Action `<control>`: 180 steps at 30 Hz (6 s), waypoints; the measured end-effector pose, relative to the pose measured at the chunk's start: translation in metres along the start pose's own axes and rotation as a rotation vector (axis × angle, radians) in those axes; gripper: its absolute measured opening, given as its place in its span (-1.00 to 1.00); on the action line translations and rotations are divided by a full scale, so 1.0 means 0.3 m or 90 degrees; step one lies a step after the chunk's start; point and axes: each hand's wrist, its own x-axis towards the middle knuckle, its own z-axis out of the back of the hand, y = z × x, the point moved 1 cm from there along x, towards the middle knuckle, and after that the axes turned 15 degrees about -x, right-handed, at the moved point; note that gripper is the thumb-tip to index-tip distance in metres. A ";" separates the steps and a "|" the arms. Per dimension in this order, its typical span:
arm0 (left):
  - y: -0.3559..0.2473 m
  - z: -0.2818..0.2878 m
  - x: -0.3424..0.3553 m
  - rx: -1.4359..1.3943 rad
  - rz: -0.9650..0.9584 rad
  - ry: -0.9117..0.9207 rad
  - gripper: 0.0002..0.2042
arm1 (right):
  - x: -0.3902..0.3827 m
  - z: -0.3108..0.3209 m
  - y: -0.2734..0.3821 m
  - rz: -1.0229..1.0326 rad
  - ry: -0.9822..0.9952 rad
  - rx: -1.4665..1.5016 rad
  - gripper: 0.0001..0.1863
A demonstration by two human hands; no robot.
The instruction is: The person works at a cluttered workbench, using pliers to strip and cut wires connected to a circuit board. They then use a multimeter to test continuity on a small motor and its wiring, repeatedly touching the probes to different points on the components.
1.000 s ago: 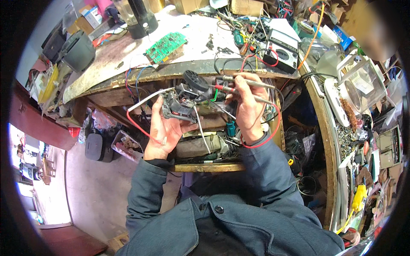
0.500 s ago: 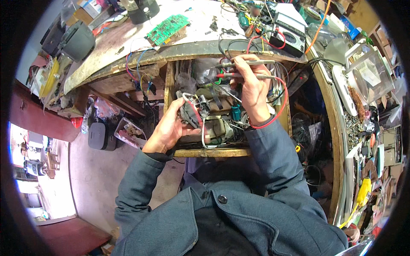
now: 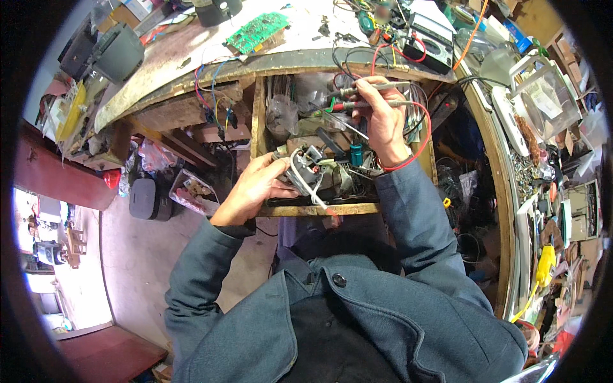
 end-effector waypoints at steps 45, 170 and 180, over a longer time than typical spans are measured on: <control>0.070 -0.012 -0.056 0.655 -0.450 -0.113 -0.24 | -0.237 0.059 -0.014 -0.037 0.080 -0.132 -0.73; -0.049 0.086 -0.027 1.005 -0.508 -0.021 -0.81 | -0.138 -0.050 -0.113 -0.180 0.222 -0.232 -0.68; -0.048 0.084 -0.027 0.996 -0.518 -0.022 -0.80 | -0.135 -0.048 -0.123 -0.197 0.219 -0.216 -0.69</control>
